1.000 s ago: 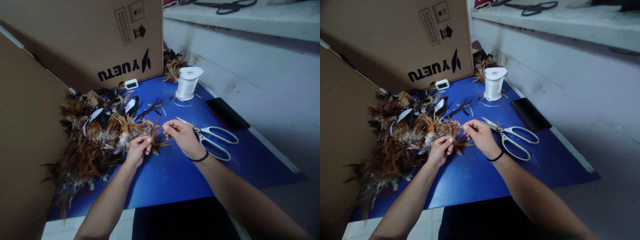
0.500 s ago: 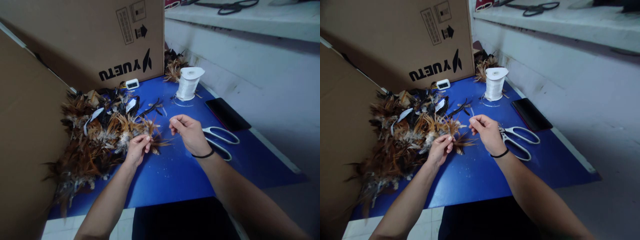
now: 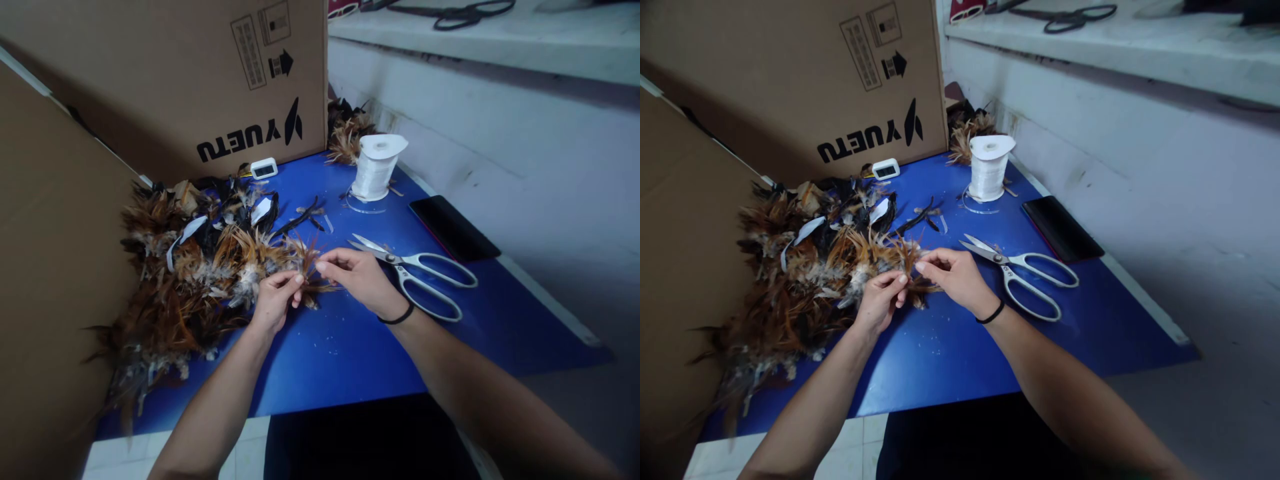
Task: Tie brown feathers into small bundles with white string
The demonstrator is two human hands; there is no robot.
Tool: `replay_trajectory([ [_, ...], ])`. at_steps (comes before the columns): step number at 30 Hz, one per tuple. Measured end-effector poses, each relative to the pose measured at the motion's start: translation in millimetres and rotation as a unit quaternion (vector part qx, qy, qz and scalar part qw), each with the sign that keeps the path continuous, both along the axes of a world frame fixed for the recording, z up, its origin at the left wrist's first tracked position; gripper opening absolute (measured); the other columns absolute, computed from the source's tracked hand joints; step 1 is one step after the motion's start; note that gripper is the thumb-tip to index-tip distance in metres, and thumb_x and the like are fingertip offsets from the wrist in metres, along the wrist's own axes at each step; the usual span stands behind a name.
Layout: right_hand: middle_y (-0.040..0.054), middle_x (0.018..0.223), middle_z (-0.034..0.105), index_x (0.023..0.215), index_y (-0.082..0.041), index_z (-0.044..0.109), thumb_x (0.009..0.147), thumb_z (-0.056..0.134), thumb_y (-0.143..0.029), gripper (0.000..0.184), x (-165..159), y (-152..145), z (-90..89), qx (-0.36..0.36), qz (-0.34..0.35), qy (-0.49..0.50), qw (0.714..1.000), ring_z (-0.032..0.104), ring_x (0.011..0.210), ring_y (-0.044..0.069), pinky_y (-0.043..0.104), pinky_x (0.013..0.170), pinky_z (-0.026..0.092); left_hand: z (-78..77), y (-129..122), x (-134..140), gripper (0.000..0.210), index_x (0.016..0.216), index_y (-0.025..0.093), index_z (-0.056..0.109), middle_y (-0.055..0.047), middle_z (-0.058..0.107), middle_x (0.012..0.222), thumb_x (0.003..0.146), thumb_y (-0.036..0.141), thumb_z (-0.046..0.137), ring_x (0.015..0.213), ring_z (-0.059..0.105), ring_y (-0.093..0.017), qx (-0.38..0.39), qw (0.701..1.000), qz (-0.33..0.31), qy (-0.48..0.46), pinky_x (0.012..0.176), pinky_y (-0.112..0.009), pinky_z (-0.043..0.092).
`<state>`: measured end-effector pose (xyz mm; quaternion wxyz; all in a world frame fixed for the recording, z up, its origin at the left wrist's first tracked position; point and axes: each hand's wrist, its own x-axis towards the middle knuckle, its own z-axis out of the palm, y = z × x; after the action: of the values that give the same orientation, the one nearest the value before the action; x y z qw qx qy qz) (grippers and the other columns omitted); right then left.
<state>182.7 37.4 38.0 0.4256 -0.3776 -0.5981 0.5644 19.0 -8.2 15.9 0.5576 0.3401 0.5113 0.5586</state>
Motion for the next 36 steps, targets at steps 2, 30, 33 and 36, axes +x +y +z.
replay_trajectory([
  [2, -0.0029, 0.060, 0.054, 0.070, -0.016, 0.062, 0.075, 0.063, -0.037, 0.021, 0, 0, 0.7, 0.006, -0.007, -0.013, 1.000, 0.044, 0.053, 0.009, 0.024, 0.051, 0.036, -1.3, 0, 0, 0.024, 0.073, 0.012, 0.068, 0.001, 0.056, 0.053, 0.063, 0.031, 0.076, 0.040, 0.042, -0.004, -0.005, 1.000, 0.002, -0.002, 0.036, -0.016, 0.031],
  [30, 0.0059, 0.086, 0.065, 0.064, -0.017, 0.056, 0.073, 0.059, -0.016, 0.010, -5, -6, 0.5, 0.097, -0.016, 0.054, 0.994, 0.063, 0.077, 0.015, 0.028, 0.064, 0.050, -3.0, 2, -1, 0.019, 0.070, 0.011, 0.066, -0.002, 0.061, 0.064, 0.066, 0.027, 0.074, 0.040, 0.041, -0.001, -0.033, 0.994, -0.013, -0.106, 0.036, -0.015, 0.029],
  [33, 0.0061, 0.088, 0.066, 0.064, -0.017, 0.053, 0.074, 0.058, -0.017, 0.011, -7, -10, 0.0, 0.062, 0.023, 0.075, 0.995, 0.063, 0.069, 0.013, 0.028, 0.059, 0.050, -3.9, 2, -2, 0.018, 0.072, 0.011, 0.066, -0.002, 0.061, 0.066, 0.066, 0.026, 0.074, 0.041, 0.042, -0.001, -0.034, 0.992, -0.016, -0.120, 0.036, -0.014, 0.029],
  [36, 0.0059, 0.085, 0.067, 0.063, -0.017, 0.053, 0.073, 0.058, -0.015, 0.012, -8, -12, -1.1, 0.073, 0.037, 0.068, 0.994, 0.064, 0.072, 0.014, 0.028, 0.062, 0.051, -4.2, 2, -1, 0.018, 0.071, 0.010, 0.065, -0.002, 0.060, 0.064, 0.066, 0.025, 0.074, 0.041, 0.041, -0.001, -0.036, 0.991, -0.018, -0.126, 0.036, -0.014, 0.029],
])
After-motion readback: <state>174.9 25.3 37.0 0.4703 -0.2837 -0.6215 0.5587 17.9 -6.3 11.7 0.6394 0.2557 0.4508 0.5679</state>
